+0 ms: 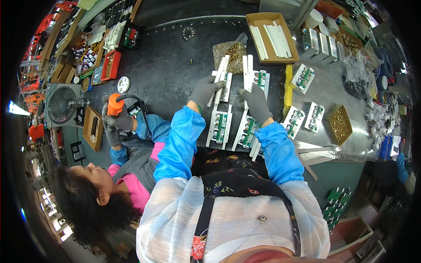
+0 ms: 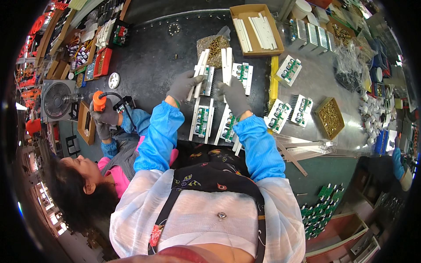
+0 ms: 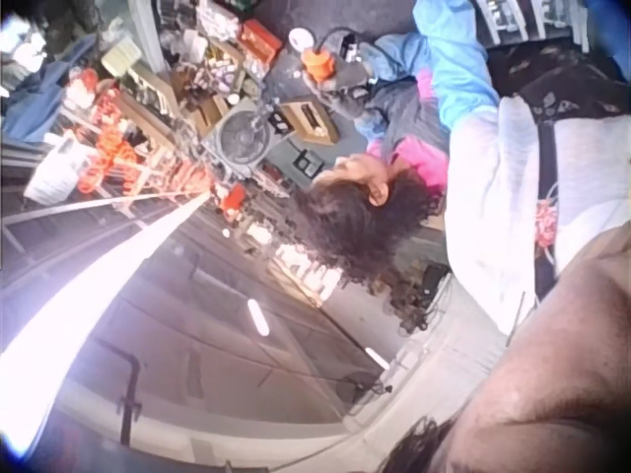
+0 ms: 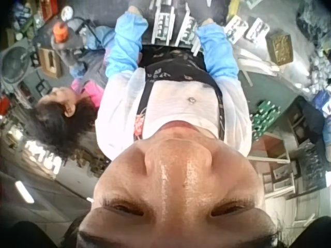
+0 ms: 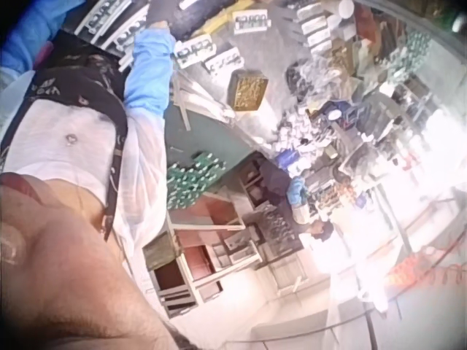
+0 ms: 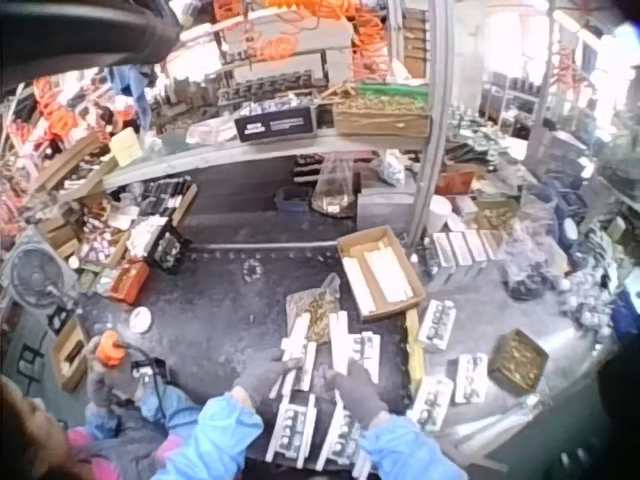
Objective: The person assembles electronic components into a housing on circuit boards by securing them with screws using an electric screwdriver.
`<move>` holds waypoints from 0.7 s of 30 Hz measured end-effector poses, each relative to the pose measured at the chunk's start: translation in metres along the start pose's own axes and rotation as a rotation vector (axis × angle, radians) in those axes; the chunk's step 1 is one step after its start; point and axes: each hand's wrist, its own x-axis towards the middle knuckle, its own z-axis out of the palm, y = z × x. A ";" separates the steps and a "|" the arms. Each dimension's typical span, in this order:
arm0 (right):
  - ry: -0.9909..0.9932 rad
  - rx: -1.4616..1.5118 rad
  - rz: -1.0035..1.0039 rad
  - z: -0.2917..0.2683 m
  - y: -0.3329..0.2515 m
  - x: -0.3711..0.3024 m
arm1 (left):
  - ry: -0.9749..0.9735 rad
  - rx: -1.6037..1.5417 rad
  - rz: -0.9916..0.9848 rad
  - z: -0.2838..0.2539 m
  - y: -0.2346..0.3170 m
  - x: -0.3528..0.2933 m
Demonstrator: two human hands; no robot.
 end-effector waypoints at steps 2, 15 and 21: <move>-0.037 -0.038 0.004 0.012 0.001 0.005 | -0.091 -0.063 -0.001 0.017 -0.001 -0.001; 0.119 -0.008 0.112 0.033 0.021 0.044 | 0.329 0.202 0.121 -0.018 -0.032 0.016; 0.150 -0.244 0.100 0.047 0.034 0.045 | 0.360 0.342 0.108 -0.014 -0.042 0.021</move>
